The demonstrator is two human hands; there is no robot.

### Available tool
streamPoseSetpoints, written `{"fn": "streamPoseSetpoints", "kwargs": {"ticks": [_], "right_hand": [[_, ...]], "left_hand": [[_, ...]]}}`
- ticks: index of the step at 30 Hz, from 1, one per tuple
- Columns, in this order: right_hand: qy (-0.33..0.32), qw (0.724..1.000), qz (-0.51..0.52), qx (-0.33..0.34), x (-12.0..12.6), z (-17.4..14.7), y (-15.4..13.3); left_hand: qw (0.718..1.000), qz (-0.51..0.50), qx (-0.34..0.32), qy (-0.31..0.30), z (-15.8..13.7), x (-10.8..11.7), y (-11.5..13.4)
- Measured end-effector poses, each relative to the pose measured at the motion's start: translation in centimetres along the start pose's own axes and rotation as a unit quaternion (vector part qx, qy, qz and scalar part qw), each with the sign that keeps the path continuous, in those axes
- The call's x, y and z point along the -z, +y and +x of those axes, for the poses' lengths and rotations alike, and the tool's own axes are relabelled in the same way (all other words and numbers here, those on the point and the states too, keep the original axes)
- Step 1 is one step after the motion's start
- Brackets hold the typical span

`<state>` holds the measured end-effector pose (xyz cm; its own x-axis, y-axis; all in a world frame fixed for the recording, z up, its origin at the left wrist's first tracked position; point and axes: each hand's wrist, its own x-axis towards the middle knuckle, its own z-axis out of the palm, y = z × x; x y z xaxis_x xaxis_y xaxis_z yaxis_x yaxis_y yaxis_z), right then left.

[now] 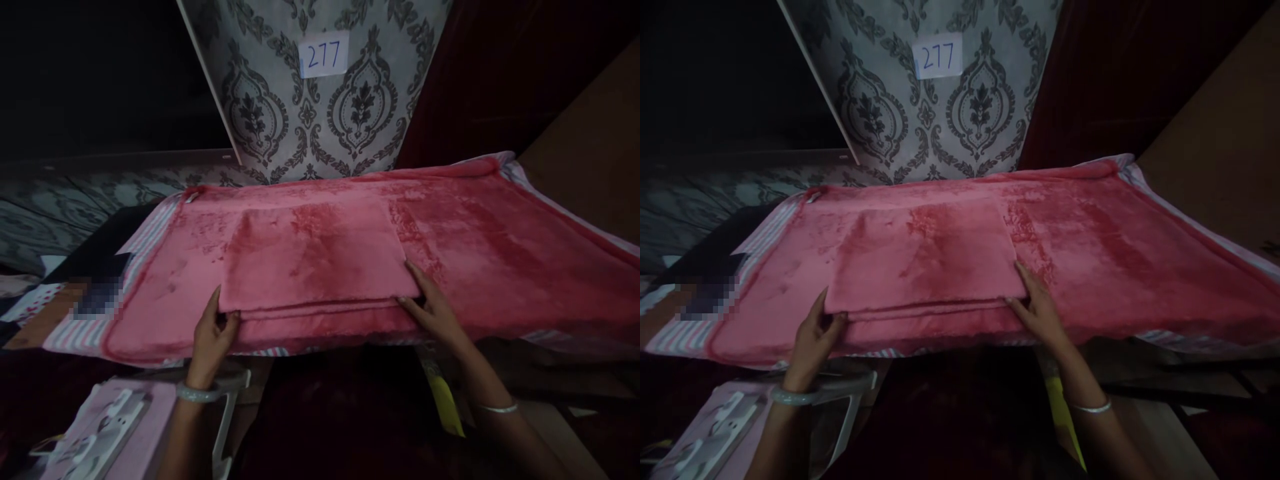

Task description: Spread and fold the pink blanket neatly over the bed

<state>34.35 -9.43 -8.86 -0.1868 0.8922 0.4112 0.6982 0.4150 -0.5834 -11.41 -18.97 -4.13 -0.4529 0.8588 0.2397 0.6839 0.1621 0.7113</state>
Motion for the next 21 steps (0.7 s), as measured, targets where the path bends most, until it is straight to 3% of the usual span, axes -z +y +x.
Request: {"fn": "streamPoseSetpoints", "kwargs": {"ticks": [7, 12, 17, 21], "right_hand": [[0.062, 0.994, 0.048, -0.076, -0.5, 0.7, -0.7], [0.052, 0.986, 0.051, -0.147, -0.8, 2.0, -0.9], [0.060, 0.981, 0.169, -0.078, -0.6, 3.0, -0.8], [0.021, 0.966, 0.228, -0.123, -0.3, 3.8, -0.1]], "left_hand": [[0.998, 0.051, 0.024, -0.039, 2.7, 0.1, 0.7], [0.996, 0.028, 0.066, -0.061, 4.1, 0.2, 1.5], [0.988, -0.121, 0.061, -0.074, 4.6, 0.3, 3.0], [0.955, -0.272, 0.085, -0.087, 5.0, -0.2, 3.8]]}}
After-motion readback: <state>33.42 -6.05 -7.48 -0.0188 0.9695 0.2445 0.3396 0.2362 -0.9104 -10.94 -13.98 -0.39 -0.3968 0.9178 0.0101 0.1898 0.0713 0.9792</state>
